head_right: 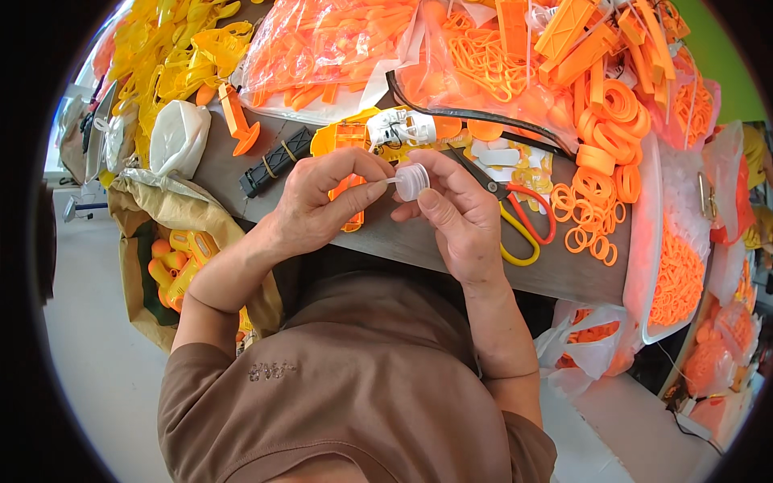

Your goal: Assembling a yellow toy gun by putting together plastic components and applying stickers.

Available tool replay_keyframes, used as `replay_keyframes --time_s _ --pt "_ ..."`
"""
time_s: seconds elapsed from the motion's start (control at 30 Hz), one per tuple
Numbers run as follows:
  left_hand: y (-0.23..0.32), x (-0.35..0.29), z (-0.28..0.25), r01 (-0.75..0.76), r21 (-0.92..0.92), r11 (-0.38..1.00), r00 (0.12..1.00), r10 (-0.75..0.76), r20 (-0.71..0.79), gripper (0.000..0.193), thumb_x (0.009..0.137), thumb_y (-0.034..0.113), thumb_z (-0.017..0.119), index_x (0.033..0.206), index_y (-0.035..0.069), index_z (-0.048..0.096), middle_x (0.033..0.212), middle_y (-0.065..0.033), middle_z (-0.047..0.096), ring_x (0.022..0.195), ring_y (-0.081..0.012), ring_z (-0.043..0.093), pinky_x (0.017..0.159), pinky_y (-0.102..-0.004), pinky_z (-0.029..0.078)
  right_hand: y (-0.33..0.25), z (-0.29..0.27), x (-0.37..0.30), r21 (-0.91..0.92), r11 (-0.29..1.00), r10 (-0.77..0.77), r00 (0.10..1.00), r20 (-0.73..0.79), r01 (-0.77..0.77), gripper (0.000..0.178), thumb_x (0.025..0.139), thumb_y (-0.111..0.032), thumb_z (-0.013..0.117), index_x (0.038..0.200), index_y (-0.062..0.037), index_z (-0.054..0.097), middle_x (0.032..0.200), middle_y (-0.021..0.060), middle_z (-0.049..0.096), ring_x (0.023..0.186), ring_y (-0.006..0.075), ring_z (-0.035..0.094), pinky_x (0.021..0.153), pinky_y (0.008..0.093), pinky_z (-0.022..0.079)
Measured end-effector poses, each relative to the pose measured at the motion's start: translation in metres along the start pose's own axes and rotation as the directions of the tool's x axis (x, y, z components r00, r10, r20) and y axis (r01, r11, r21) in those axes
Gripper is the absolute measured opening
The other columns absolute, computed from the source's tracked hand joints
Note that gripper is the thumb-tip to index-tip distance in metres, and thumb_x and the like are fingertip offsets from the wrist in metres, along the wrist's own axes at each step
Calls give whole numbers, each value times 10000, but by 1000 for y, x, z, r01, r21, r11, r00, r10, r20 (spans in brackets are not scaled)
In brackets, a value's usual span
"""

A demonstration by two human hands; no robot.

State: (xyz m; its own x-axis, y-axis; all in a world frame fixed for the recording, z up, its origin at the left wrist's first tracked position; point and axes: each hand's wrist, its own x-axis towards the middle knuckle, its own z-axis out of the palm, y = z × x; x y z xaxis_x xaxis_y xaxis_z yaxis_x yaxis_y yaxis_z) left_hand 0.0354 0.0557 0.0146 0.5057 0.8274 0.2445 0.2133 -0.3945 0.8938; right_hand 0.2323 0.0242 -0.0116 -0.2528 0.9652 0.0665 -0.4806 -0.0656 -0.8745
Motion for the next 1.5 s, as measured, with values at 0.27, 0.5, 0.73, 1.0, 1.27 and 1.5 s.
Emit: replay_keyframes --time_s 0.27,0.5,0.73,1.0,1.27,1.5 --pt "0 -1 1 -42 16 999 999 43 -9 62 868 17 616 902 -23 584 897 -111 652 825 -180 636 736 -291 501 -1 1 -1 -56 998 -30 1000 6 30 442 916 -185 593 1275 44 474 1186 148 573 981 202 604 776 346 556" --pt "-3 -3 4 -76 26 997 997 76 -14 44 879 -8 587 909 -26 562 911 -109 643 796 -183 626 719 -287 497 -3 8 -4 -350 923 -159 987 28 159 397 884 -74 621 1241 53 502 1145 124 560 996 193 588 779 332 567" --pt "-1 -7 5 16 -104 994 1000 -19 -21 25 887 -31 562 912 -28 562 911 -99 630 819 -172 598 740 -277 487 0 10 -5 -549 782 -284 953 105 293 379 848 -8 646 1203 55 527 1119 127 545 936 180 606 777 292 549" --pt "-16 -3 12 -136 -109 985 985 123 -122 95 824 -49 603 898 -4 566 738 -87 597 640 -184 565 587 -284 458 -6 21 0 -779 425 -478 845 239 461 436 722 52 737 1126 32 576 1011 127 590 792 168 617 657 270 547" --pt "7 4 -4 -297 180 938 955 291 58 371 667 9 751 1018 22 629 811 -87 625 759 -249 584 731 -352 466 -7 23 -15 -517 824 -311 948 -69 233 373 774 25 718 1111 30 559 1042 100 592 826 125 571 758 244 485" --pt "0 0 3 -310 147 939 951 307 40 404 617 53 779 985 10 617 793 -95 605 752 -267 578 795 -375 452 -7 23 -13 -793 472 -428 886 177 386 221 777 108 642 979 32 591 945 123 612 757 178 596 670 268 489"
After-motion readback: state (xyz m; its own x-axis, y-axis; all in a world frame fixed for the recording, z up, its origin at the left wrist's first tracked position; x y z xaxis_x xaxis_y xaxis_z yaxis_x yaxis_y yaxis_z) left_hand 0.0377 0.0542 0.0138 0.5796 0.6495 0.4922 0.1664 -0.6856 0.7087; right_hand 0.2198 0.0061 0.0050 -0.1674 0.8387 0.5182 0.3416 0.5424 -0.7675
